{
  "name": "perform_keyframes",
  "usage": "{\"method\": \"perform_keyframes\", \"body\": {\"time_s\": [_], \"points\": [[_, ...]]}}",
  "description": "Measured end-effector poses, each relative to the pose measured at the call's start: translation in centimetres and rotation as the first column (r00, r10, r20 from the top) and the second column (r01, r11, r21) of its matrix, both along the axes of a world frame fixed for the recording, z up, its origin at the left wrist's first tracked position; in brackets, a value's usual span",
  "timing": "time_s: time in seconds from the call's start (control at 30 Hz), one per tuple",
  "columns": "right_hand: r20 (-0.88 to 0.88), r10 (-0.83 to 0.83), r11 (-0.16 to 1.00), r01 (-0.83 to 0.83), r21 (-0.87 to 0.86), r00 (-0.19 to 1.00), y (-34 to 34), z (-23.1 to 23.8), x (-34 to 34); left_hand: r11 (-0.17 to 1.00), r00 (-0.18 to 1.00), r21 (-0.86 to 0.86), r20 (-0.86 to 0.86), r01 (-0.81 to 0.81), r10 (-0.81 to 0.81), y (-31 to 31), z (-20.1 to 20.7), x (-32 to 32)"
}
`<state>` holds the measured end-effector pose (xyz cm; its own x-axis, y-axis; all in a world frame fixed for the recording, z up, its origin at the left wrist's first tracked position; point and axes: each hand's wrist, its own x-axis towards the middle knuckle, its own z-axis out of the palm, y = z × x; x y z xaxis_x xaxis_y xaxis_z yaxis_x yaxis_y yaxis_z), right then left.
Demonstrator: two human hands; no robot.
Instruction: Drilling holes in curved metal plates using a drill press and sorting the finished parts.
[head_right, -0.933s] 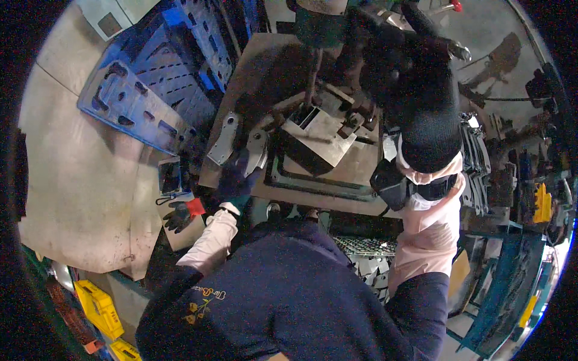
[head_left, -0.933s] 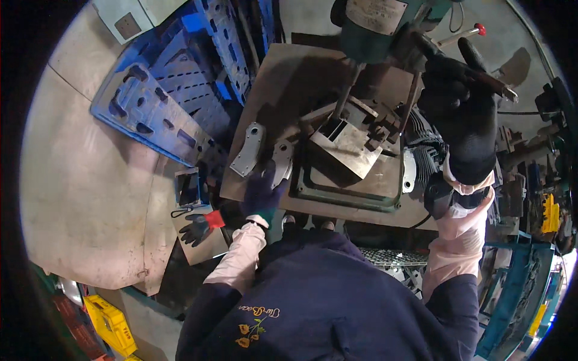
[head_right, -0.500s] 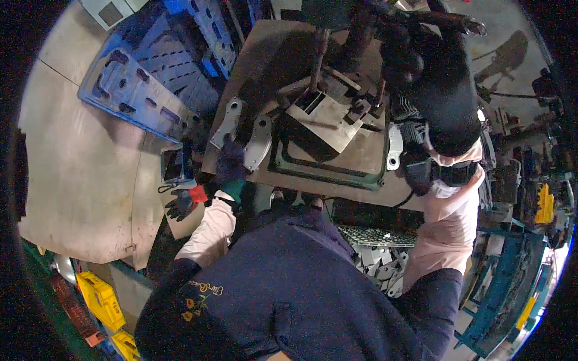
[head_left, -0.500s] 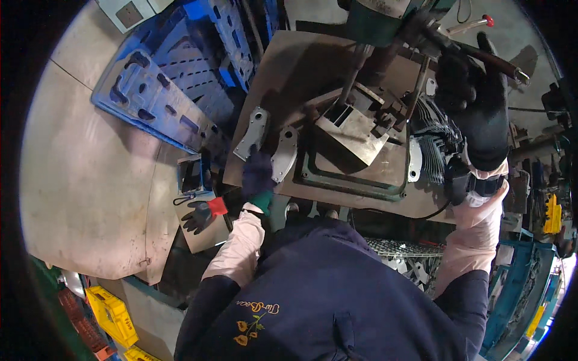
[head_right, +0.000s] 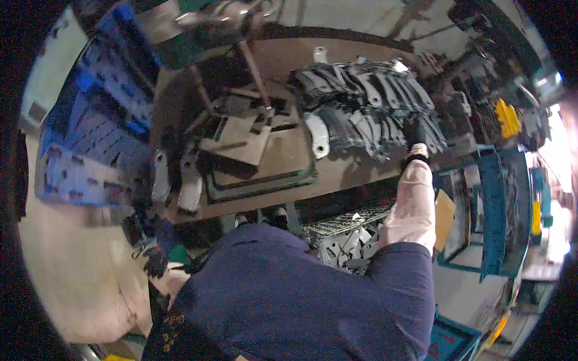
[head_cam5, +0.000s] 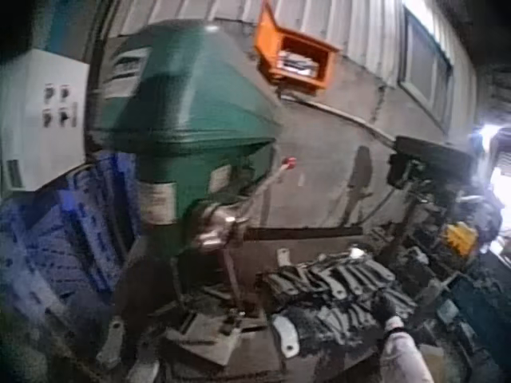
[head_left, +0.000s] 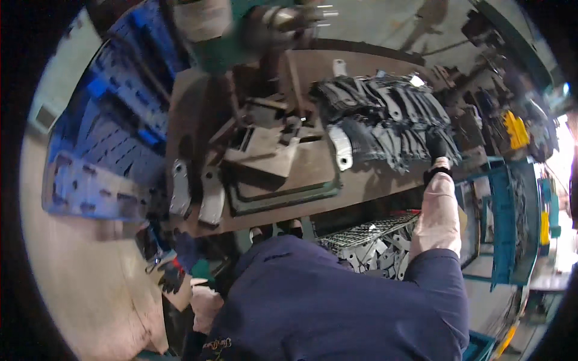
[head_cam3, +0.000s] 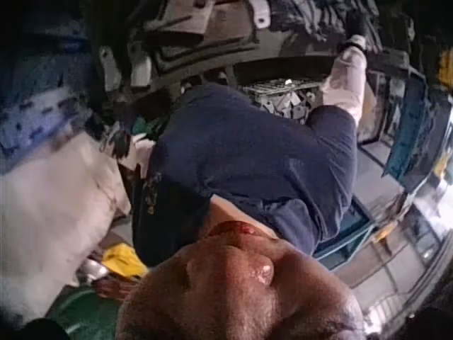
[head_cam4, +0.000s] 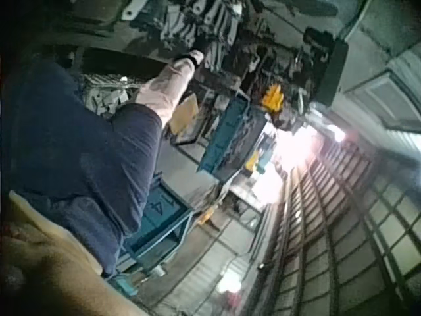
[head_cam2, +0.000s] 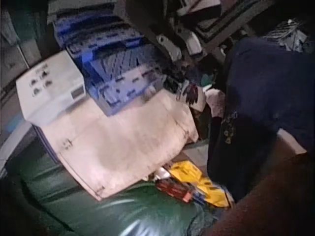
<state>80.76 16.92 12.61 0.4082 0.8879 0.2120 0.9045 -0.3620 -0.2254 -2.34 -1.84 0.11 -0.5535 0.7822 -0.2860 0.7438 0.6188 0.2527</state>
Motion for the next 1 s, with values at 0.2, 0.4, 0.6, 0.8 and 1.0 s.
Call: {"method": "perform_keyframes", "body": {"time_s": [0.2, 0.4, 0.6, 0.8, 1.0], "points": [[0.082, -0.214, 0.937, 0.228, -0.264, 0.973, -2.8, -1.6, -5.0, 0.990, 0.954, -0.082, 0.287, 0.111, -0.083, 3.0, 5.6, 2.0], [0.282, -0.069, 0.993, 0.094, -0.078, 0.957, -3.3, -1.5, -9.2, 0.936, 0.984, 0.342, 0.121, 0.081, -0.129, 3.7, -4.6, 2.6], [0.189, 0.319, 0.918, -0.353, 0.183, 0.929, 0.5, -4.4, -11.1, 0.927, 0.984, 0.338, 0.015, 0.163, -0.179, 4.0, -2.3, 6.8], [0.102, 0.424, 0.887, -0.435, 0.153, 0.900, 6.3, -5.4, -15.4, 0.959, 0.991, 0.259, 0.044, 0.111, -0.127, 3.9, -0.6, 7.3], [0.301, 0.553, 0.715, -0.628, 0.309, 0.777, 12.8, -4.7, -22.0, 0.943, 0.980, 0.293, 0.070, 0.158, -0.186, 4.1, 1.5, 7.7]]}}
